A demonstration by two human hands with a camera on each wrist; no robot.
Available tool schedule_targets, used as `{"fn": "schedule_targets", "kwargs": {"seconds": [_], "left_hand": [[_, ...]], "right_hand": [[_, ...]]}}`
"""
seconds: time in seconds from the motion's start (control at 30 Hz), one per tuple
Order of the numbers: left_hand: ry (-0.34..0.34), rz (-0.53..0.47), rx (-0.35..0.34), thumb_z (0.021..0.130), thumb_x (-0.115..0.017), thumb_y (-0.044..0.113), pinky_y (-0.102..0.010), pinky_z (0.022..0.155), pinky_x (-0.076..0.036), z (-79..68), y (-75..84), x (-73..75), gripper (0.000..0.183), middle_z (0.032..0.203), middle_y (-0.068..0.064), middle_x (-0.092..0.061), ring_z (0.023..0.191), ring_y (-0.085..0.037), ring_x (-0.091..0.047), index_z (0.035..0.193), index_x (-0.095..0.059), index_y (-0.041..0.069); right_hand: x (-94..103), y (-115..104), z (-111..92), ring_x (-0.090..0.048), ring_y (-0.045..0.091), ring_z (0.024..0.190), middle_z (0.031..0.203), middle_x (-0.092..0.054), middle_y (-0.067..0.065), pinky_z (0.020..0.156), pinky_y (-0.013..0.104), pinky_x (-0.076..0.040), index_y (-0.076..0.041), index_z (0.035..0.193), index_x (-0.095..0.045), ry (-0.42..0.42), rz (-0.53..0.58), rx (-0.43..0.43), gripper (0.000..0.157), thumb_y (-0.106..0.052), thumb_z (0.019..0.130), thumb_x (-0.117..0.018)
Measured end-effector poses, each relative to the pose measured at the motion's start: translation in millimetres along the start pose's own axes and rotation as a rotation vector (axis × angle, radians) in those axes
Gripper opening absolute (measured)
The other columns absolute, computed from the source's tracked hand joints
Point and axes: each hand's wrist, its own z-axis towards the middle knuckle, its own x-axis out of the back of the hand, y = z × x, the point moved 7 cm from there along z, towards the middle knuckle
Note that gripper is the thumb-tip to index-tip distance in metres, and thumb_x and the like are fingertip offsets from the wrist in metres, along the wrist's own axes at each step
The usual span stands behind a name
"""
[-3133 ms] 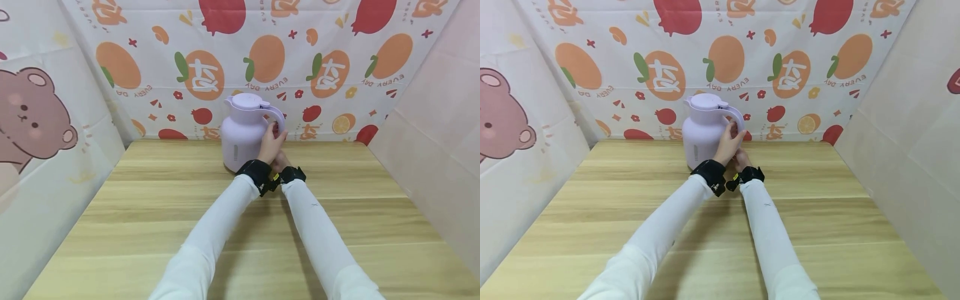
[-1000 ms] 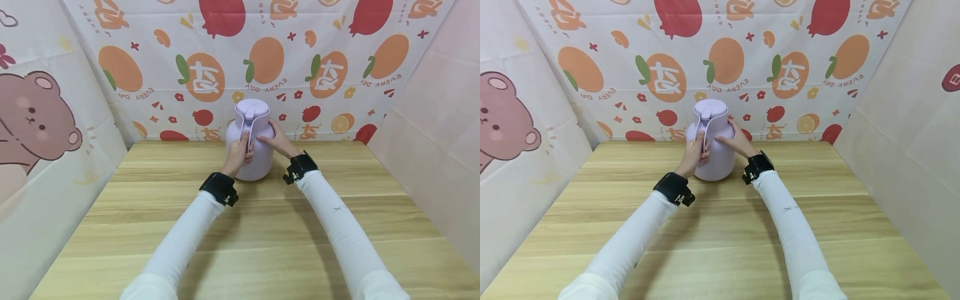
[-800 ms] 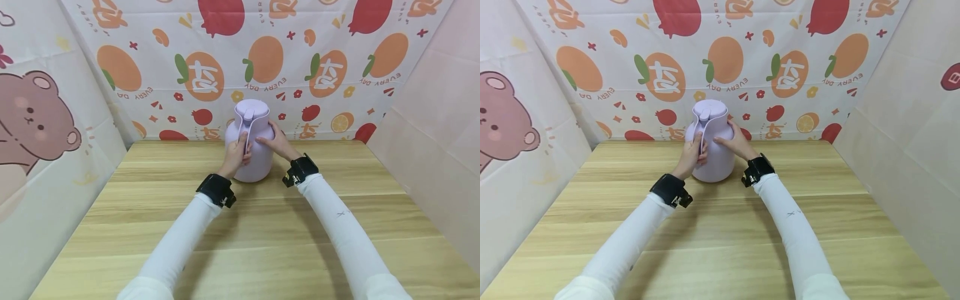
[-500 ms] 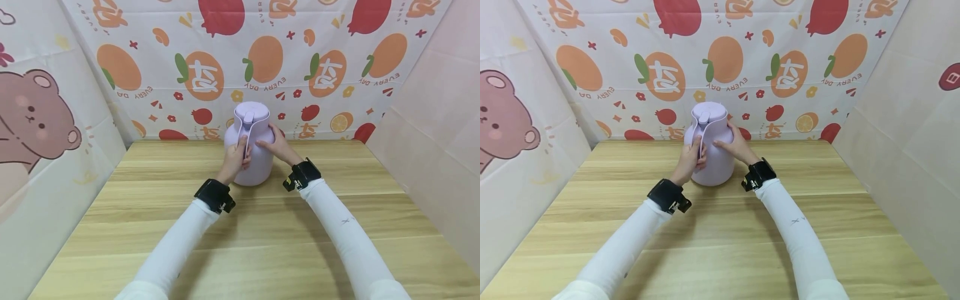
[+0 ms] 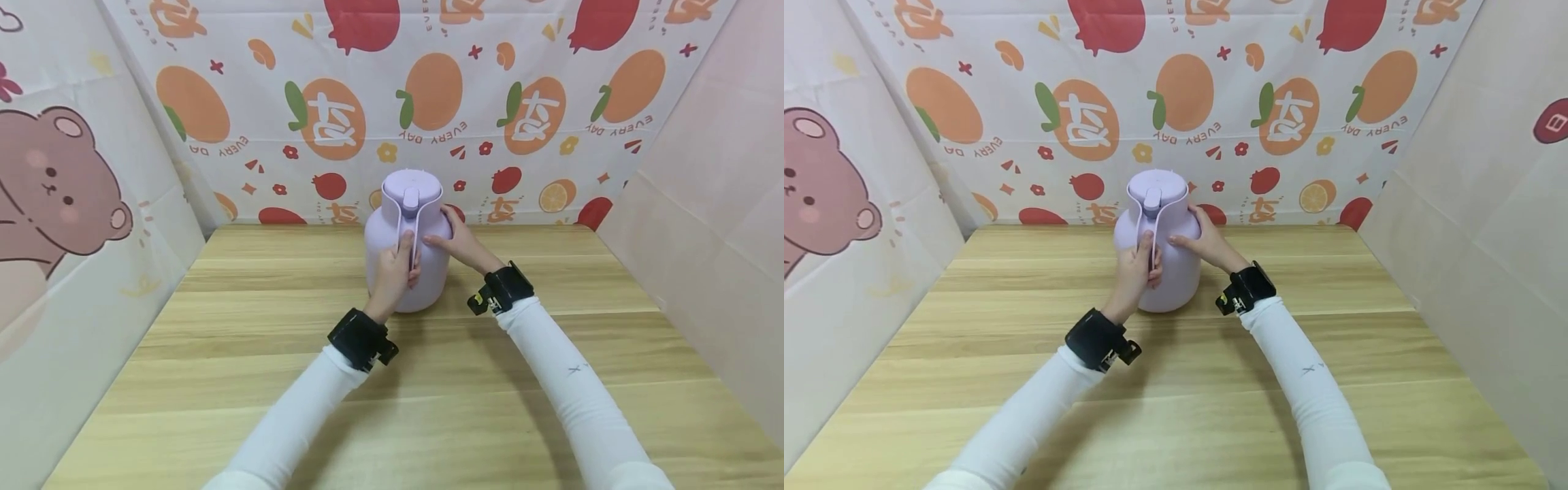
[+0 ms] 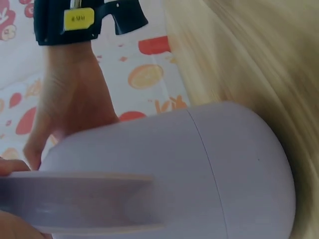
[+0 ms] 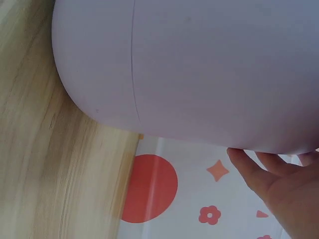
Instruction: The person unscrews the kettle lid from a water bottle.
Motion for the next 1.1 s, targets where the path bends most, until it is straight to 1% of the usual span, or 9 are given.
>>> {"fn": "schedule_targets", "kwargs": {"seconds": [0.07,0.13,0.23,0.33,0.37,0.53,0.77,0.93,1.1], "left_hand": [[0.002,0.019,-0.001,0.099,-0.033,0.041,-0.024,0.040,-0.031,-3.4,1.7,-1.3,0.053,0.047,-0.005,-0.039,0.040,-0.016,-0.037,0.062,-0.045,0.005],[0.003,0.030,-0.011,0.100,-0.032,0.036,-0.024,0.040,-0.032,-9.4,9.4,-3.9,0.052,0.046,-0.005,-0.039,0.039,-0.015,-0.037,0.061,-0.045,0.004],[0.003,0.030,-0.027,0.102,-0.031,0.028,-0.023,0.040,-0.031,-17.2,21.9,-7.8,0.050,0.046,-0.005,-0.038,0.039,-0.015,-0.036,0.061,-0.044,0.002],[0.000,0.018,-0.043,0.102,-0.031,0.025,-0.021,0.039,-0.030,-22.6,31.4,-10.6,0.050,0.045,-0.005,-0.037,0.038,-0.013,-0.035,0.060,-0.042,0.001],[0.001,0.014,-0.044,0.102,-0.031,0.025,-0.021,0.039,-0.030,-23.3,32.2,-10.8,0.049,0.045,-0.005,-0.037,0.038,-0.013,-0.035,0.060,-0.042,0.001],[0.000,0.009,-0.051,0.102,-0.032,0.023,-0.022,0.039,-0.030,-27.9,35.0,-11.4,0.050,0.045,-0.005,-0.037,0.037,-0.013,-0.035,0.059,-0.043,0.001],[-0.009,0.023,-0.062,0.102,-0.031,0.020,-0.021,0.038,-0.030,-37.0,38.5,-14.0,0.050,0.044,-0.006,-0.036,0.036,-0.014,-0.035,0.058,-0.043,0.000],[-0.021,0.017,-0.069,0.102,-0.030,0.019,-0.022,0.038,-0.030,-43.4,41.7,-15.6,0.049,0.044,-0.006,-0.035,0.037,-0.014,-0.034,0.059,-0.042,0.000],[-0.039,-0.010,-0.059,0.102,-0.030,0.017,-0.023,0.038,-0.031,-46.7,34.5,-14.6,0.048,0.044,-0.005,-0.035,0.037,-0.014,-0.034,0.059,-0.043,0.001]], "right_hand": [[-0.7,-4,-4,-0.032,0.037,0.125,0.140,-0.027,0.022,0.099,0.049,-0.030,-0.003,0.142,-0.020,-0.015,-0.002,-0.002,0.074,-0.016,0.084,-0.063],[-1.4,4,-2,-0.031,0.036,0.126,0.142,-0.026,0.020,0.099,0.050,-0.029,-0.006,0.143,-0.018,-0.026,-0.002,-0.001,0.076,-0.021,0.084,-0.064],[-2.7,2,-7,-0.028,0.036,0.127,0.143,-0.023,0.020,0.100,0.050,-0.028,-0.006,0.144,-0.017,-0.039,0.004,0.005,0.077,-0.021,0.084,-0.063],[-3.6,-10,-14,-0.028,0.036,0.127,0.143,-0.022,0.022,0.100,0.050,-0.028,-0.003,0.143,-0.016,-0.047,0.011,0.018,0.075,-0.017,0.085,-0.061],[-3.7,-15,-17,-0.028,0.037,0.127,0.143,-0.022,0.023,0.100,0.050,-0.029,-0.002,0.143,-0.016,-0.051,0.015,0.020,0.074,-0.016,0.084,-0.060],[-4.5,-17,-21,-0.029,0.038,0.126,0.141,-0.024,0.024,0.099,0.050,-0.030,-0.001,0.142,-0.017,-0.053,0.025,0.044,0.079,-0.024,0.083,-0.064],[-6.4,-16,-31,-0.029,0.037,0.126,0.142,-0.022,0.022,0.097,0.052,-0.031,-0.004,0.142,-0.016,-0.052,0.008,0.020,0.076,-0.018,0.084,-0.061],[-7.1,-16,-37,-0.031,0.038,0.124,0.141,-0.024,0.022,0.096,0.054,-0.032,-0.004,0.142,-0.016,-0.047,0.006,0.018,0.077,-0.022,0.083,-0.062],[-9.3,-22,-45,-0.032,0.039,0.121,0.139,-0.024,0.024,0.095,0.055,-0.032,-0.001,0.142,-0.016,-0.042,0.000,0.036,0.078,-0.020,0.081,-0.062]]}}
